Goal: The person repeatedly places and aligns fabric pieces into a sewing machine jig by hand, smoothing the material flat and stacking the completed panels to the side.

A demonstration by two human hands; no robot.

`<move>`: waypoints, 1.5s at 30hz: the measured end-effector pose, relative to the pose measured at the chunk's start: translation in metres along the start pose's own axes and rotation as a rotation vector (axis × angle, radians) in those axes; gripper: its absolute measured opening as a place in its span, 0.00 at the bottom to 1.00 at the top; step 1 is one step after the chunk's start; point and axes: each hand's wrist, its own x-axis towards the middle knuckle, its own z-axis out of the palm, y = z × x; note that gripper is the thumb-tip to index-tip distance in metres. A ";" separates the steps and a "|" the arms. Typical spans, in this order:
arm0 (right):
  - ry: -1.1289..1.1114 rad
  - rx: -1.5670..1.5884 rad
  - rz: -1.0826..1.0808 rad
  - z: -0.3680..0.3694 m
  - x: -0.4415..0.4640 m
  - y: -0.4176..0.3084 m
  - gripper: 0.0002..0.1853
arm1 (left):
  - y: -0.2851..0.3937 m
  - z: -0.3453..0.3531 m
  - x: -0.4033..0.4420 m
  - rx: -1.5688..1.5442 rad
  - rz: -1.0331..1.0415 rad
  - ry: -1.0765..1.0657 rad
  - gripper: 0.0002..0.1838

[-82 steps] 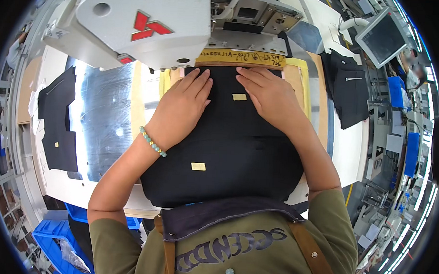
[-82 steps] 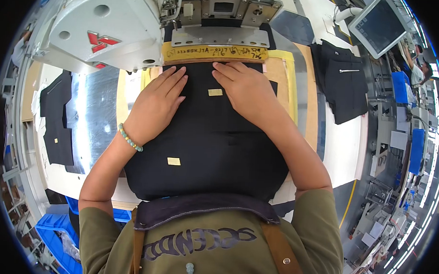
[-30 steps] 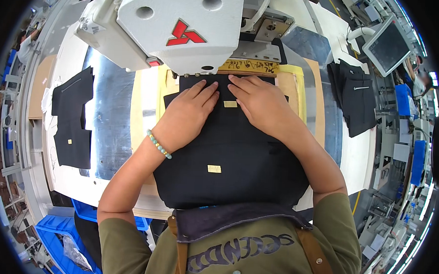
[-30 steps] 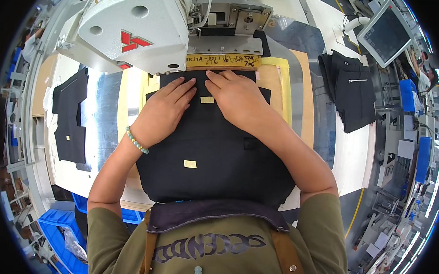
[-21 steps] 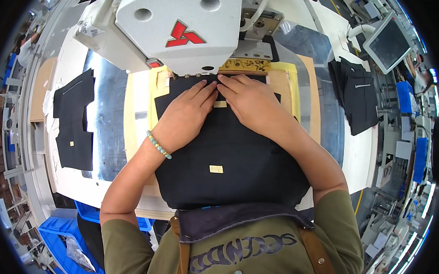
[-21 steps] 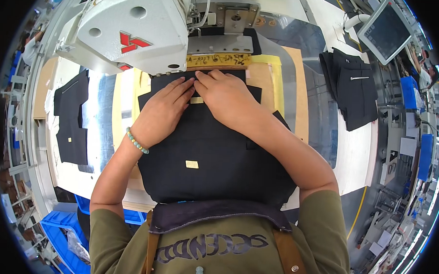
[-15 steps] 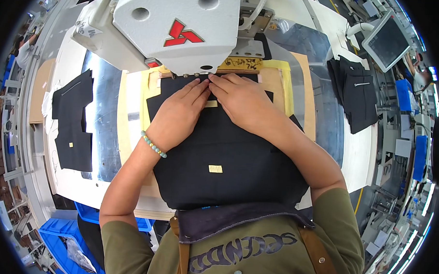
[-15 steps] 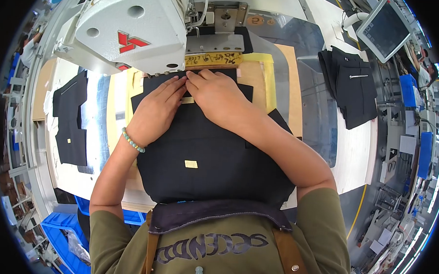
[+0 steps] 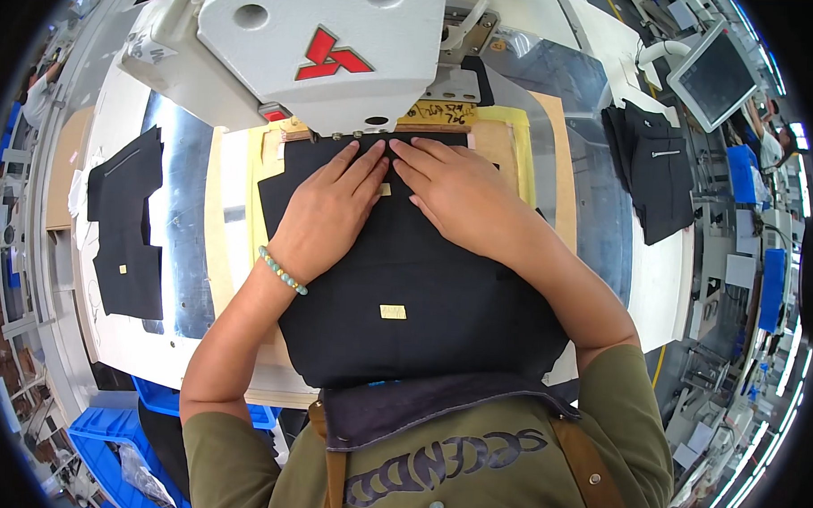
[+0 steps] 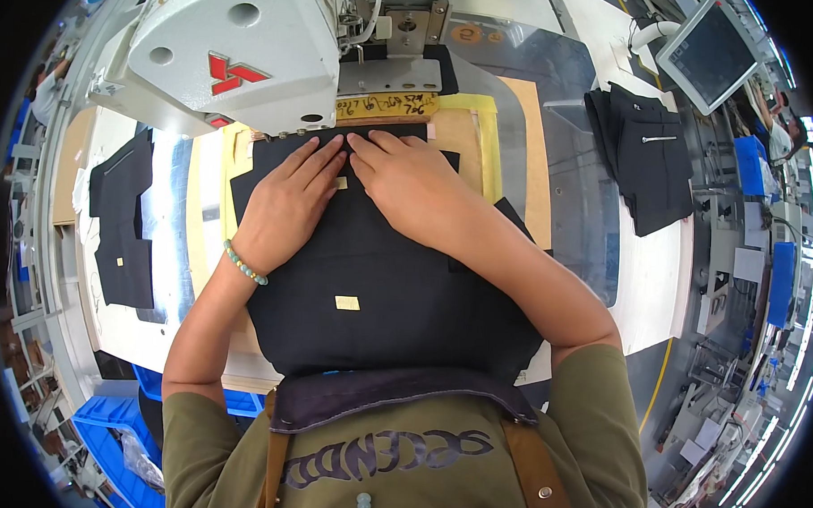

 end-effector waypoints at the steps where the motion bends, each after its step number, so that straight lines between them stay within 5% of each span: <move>1: -0.016 -0.006 0.004 -0.005 -0.006 -0.001 0.22 | 0.003 0.002 0.000 0.026 -0.020 -0.005 0.25; 18: 0.038 -0.093 0.210 -0.005 -0.036 0.008 0.26 | 0.011 -0.001 0.002 0.091 -0.045 -0.002 0.27; 45: 0.021 0.001 0.154 -0.008 -0.037 0.016 0.24 | 0.013 -0.002 0.006 0.110 -0.033 0.008 0.23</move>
